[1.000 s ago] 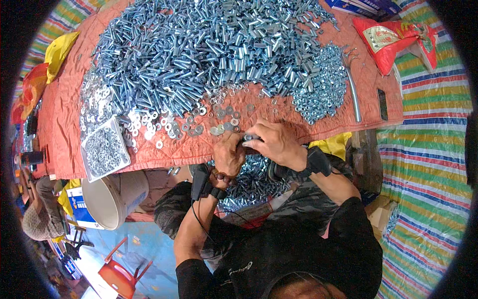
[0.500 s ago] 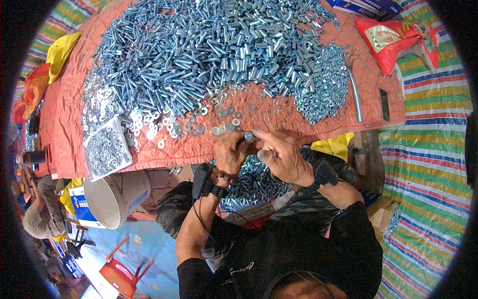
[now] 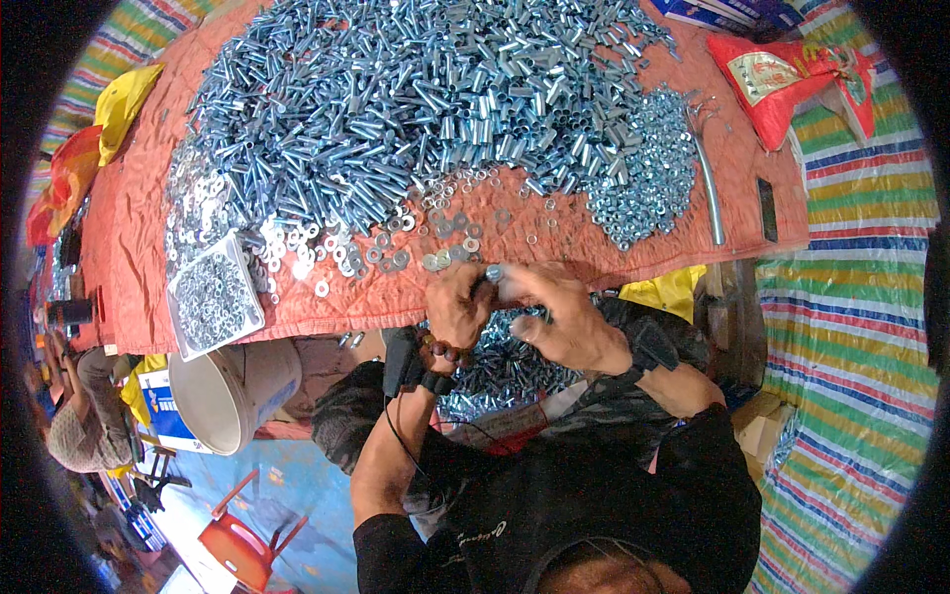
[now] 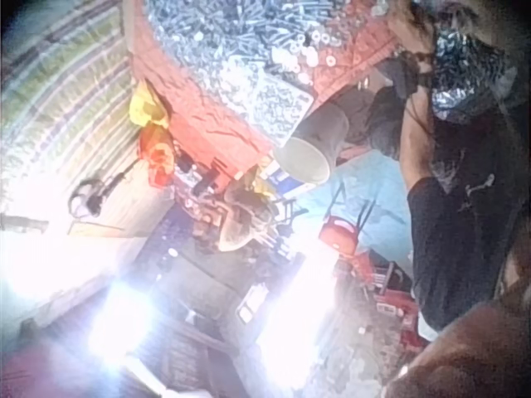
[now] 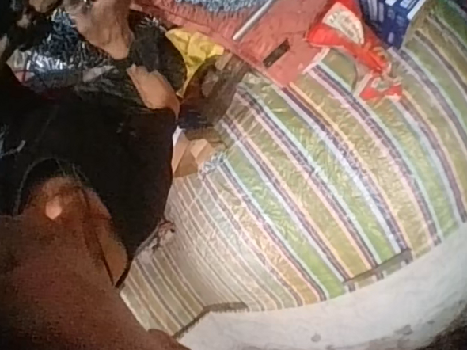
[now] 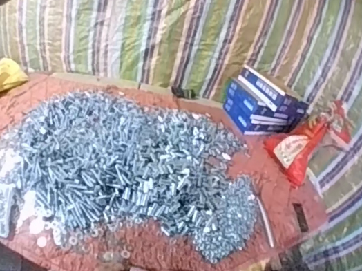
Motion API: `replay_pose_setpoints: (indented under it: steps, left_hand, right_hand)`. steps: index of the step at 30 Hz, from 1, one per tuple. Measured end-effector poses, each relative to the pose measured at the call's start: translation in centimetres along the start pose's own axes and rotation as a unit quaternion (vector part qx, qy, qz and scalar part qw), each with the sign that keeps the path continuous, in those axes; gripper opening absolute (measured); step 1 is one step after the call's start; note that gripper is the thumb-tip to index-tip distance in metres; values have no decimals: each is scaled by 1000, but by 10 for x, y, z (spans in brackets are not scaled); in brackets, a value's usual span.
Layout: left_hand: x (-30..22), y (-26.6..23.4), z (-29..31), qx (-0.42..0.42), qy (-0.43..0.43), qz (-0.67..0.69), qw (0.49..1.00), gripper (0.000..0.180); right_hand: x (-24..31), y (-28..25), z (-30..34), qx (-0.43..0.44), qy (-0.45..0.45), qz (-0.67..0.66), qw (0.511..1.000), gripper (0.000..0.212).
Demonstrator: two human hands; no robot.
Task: Assembling bolts, washers, and nuts from a large pile on a table.
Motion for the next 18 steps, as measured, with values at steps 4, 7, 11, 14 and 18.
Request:
replay_pose_setpoints:
  steps: [4, 7, 11, 14, 18]
  left_hand:
    - [-2, 0, 1, 2, -11, -3, 1000, 16]
    - [-5, -1, 2, -6, 4, 15, 1000, 15]
    - [-2, 1, 0, -28, 15, 0, 999, 16]
    - [0, 1, 2, -17, -12, 31, 999, 16]
    - [-17, -3, 2, 5, 61, -24, 998, 20]
  right_hand:
    - [5, -6, -5, -46, 107, -107, 987, 70]
    - [4, 1, -1, -2, 42, -6, 999, 69]
    - [-3, -7, 1, -55, 119, -103, 986, 54]
    - [-26, 2, 0, -99, 182, -156, 966, 51]
    - [-32, -13, -20, -69, 194, -54, 977, 33]
Point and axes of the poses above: each hand's wrist, its own z-axis away from the middle knuckle, its own y-axis out of the palm, x = y × z, the point moved 5 cm from there along -z, towards the middle knuckle, and after that the axes turned 3 degrees about -x, right-handed, at the moved point
